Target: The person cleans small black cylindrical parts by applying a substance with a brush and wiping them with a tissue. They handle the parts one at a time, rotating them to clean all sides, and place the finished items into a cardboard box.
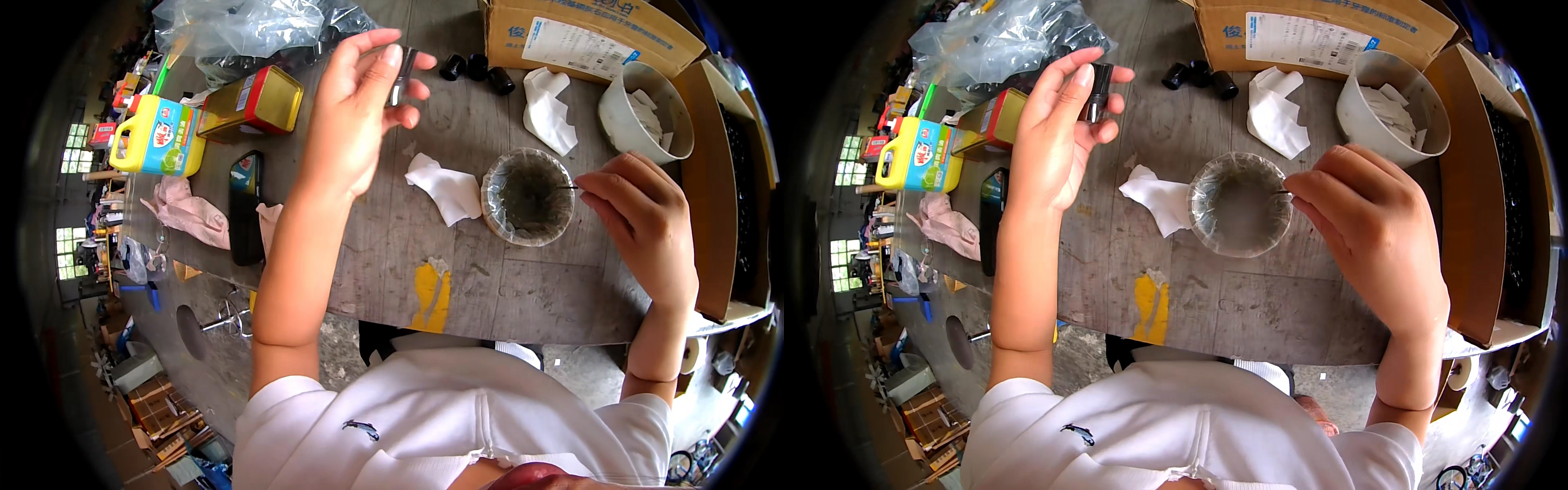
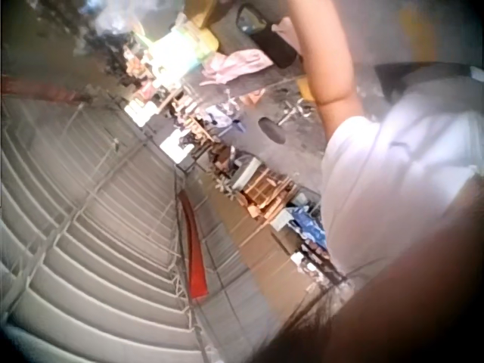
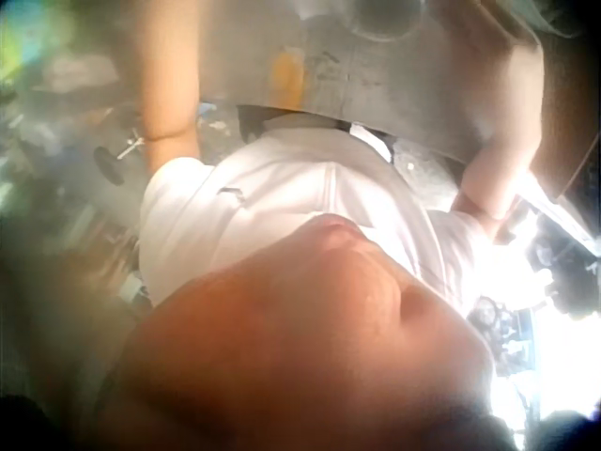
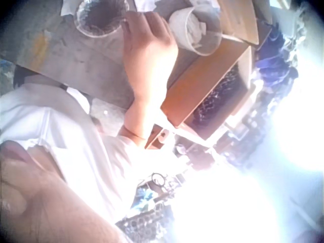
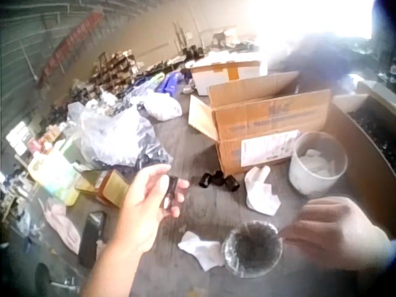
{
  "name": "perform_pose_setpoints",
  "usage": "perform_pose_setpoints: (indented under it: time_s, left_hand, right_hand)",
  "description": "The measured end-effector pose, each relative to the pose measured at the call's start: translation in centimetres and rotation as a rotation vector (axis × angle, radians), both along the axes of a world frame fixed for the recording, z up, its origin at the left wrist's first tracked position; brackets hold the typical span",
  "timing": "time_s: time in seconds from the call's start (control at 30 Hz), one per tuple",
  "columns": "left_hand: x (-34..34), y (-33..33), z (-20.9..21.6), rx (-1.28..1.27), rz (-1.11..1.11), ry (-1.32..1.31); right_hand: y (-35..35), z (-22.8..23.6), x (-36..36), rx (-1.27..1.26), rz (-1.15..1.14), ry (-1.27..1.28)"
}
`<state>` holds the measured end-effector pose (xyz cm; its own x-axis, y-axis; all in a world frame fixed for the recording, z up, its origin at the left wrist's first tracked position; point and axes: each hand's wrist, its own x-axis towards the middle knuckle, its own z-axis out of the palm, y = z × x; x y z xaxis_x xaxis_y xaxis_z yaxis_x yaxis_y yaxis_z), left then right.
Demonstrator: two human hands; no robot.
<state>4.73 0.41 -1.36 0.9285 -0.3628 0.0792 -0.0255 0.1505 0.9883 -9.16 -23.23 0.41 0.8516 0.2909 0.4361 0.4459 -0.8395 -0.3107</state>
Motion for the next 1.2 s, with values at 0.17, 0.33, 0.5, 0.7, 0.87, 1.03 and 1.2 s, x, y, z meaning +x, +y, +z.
perform_pose_setpoints:
  time_s: [0.17, 0.33, 0.5, 0.7, 0.87, 1.03, 1.2]
  left_hand:
    - [-1.2, -1.0, -0.5, -0.33, -0.122, 0.201]
    - [-2.6, -1.1, -1.4, -0.29, -0.103, 0.178]
    - [-3.0, -1.2, -1.5, -0.227, -0.042, 0.177]
    - [-2.6, -0.4, -1.9, -0.268, -0.176, 0.233]
    - [-3.3, -1.4, -1.7, -0.317, -0.165, 0.244]
    - [-3.7, -1.6, -1.5, -0.26, -0.112, 0.238]
    - [-3.4, -1.1, -1.8, -0.326, -0.184, 0.217]
  right_hand:
    - [-0.1, -0.1, 0.8, -0.115, 0.018, -0.148]
    - [-0.3, -0.6, 1.3, -0.099, 0.005, -0.186]
    - [0.3, -1.1, 1.3, -0.081, 0.011, -0.11]
    - [-0.3, -0.8, 1.3, 0.072, -0.051, 0.108]
    - [-1.3, -1.0, 1.6, 0.291, -0.106, 0.339]
    - [-2.5, -1.6, 2.1, 0.565, -0.124, 0.568]
    - [-2.7, -2.1, 2.4, 0.799, -0.1, 0.709]
